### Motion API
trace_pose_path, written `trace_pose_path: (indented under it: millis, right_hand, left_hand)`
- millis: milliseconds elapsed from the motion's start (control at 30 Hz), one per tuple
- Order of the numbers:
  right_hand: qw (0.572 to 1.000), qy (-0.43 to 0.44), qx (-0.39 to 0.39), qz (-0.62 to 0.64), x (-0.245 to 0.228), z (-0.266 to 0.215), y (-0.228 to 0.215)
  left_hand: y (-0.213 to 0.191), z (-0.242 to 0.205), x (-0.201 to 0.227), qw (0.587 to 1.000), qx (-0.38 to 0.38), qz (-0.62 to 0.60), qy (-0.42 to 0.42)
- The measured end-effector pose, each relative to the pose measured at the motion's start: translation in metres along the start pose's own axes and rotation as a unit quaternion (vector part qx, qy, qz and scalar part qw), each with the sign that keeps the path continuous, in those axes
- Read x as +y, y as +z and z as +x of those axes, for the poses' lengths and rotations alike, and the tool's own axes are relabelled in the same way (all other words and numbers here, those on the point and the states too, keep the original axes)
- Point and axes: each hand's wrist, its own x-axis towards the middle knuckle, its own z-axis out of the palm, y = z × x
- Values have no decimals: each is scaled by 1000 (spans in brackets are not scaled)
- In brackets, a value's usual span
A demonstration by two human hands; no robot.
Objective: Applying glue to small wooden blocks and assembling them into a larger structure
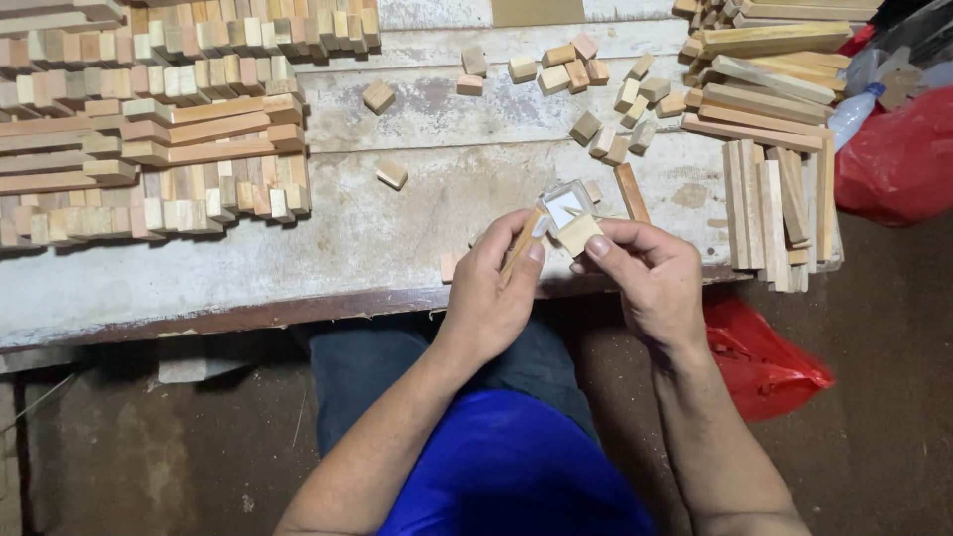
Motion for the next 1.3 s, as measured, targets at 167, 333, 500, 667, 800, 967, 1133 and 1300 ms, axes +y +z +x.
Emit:
trace_pose_path:
  millis: [167,333,500,667,800,967,1133,1300]
  right_hand:
    - [999,-3,-4,-39,-11,-2,4]
    - [999,-18,-14,-36,-19,-1,6]
    - [999,-39,-16,-34,-31,-2,8]
    - [997,-64,-38,-33,-29,6,5]
    - [995,-75,-66,18,-18,13,4]
    - [977,-139,-134,86,-4,28,6]
    - [973,-123,-137,138,12,33,6]
    - [968,-97,-142,181,0,23,13]
  left_hand:
    - [-1,-8,-9,996,15,61,57]
    - [-2,-9,-3,994,9,84,71]
    - [-5,-5,10,988,36,108,101]
    - [-11,-2,18,983,38,119,136]
    - [-13,-1,23,984,39,107,137]
    - [-12,-1,28,996,12,29,83]
    - [-7,2,6,951,-65,-259,-154]
    - [-7,4,2,844,-106,-471,-235]
